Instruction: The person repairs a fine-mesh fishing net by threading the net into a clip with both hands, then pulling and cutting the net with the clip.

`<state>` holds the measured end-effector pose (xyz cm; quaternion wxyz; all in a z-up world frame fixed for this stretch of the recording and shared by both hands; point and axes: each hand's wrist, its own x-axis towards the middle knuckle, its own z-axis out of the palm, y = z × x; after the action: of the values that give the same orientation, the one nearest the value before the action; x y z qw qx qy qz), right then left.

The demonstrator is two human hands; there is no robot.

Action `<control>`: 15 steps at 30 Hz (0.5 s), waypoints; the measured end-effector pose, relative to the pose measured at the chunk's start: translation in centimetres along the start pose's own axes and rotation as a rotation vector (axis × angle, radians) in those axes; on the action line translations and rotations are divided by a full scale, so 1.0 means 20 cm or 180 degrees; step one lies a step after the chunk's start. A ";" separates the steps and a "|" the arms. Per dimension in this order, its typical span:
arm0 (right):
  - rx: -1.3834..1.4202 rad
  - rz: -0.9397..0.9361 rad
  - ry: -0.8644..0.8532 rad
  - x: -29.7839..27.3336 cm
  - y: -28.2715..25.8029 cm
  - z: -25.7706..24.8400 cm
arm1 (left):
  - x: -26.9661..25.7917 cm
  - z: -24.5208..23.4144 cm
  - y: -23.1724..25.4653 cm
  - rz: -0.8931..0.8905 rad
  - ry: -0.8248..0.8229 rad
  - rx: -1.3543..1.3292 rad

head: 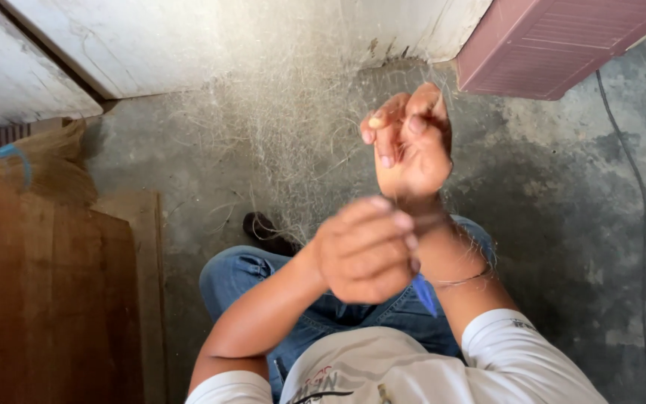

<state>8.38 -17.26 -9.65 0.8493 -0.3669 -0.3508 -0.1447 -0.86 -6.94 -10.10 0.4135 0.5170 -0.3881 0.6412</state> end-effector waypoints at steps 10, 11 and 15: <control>-0.0111 0.0288 0.0282 0.00 -0.04 0.05 | -0.11 -0.09 0.12 -0.2853 0.0167 -0.1256; -0.0150 0.0310 0.0304 -0.01 -0.04 0.05 | -0.13 -0.08 0.13 -0.3382 0.0317 -0.1547; -0.0184 0.0303 0.0213 -0.01 -0.03 0.04 | -0.11 -0.11 0.16 -0.3619 0.0017 -0.1474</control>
<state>7.52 -17.15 -9.04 0.8555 -0.4026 -0.3000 -0.1263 -4.31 -6.25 -12.83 0.7933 0.5382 -0.1798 0.2205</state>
